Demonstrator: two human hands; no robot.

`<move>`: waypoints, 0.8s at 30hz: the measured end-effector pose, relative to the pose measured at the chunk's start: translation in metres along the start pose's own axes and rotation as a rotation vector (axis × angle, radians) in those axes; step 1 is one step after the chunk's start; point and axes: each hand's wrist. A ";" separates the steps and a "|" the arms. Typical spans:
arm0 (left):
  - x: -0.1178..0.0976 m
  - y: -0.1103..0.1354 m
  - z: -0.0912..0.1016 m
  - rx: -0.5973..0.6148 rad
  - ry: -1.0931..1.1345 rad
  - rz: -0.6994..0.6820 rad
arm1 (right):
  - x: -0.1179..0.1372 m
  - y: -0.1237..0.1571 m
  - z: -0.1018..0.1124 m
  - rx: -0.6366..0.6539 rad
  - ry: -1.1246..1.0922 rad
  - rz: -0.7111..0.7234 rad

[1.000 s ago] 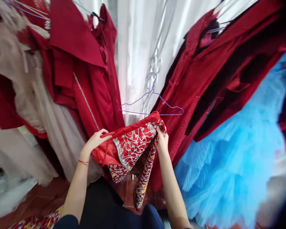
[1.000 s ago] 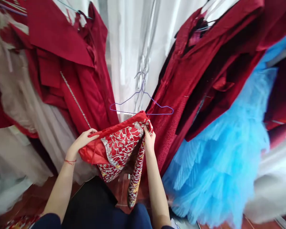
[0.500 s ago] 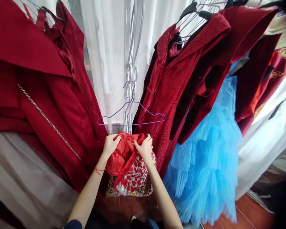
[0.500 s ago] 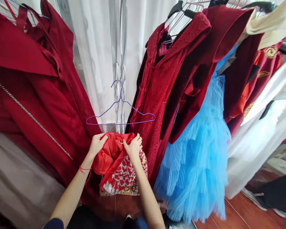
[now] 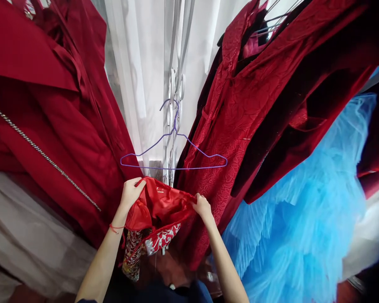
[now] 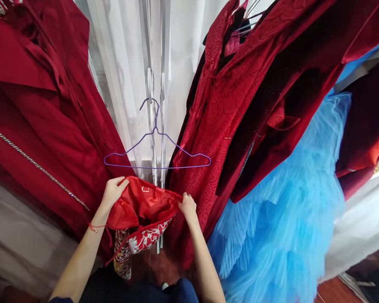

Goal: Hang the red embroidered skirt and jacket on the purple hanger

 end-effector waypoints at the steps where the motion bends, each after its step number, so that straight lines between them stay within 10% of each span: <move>1: 0.001 -0.001 0.004 -0.012 -0.024 0.002 | -0.002 -0.004 -0.001 -0.010 -0.030 -0.001; 8: -0.005 -0.010 0.042 -0.034 -0.503 -0.099 | 0.009 -0.022 -0.001 -0.065 -0.336 0.188; 13: -0.001 -0.036 0.082 0.186 -0.648 -0.221 | 0.035 -0.030 0.026 -0.122 -0.430 0.331; 24: 0.069 -0.038 0.102 0.582 -0.562 0.146 | 0.084 -0.024 0.069 0.240 -0.488 0.377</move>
Point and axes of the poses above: each hand's wrist, its own y-axis away from the middle knuckle, its own z-axis out of the back of the hand, x = y × z, and after that the axes turned 10 degrees about -y, right-handed
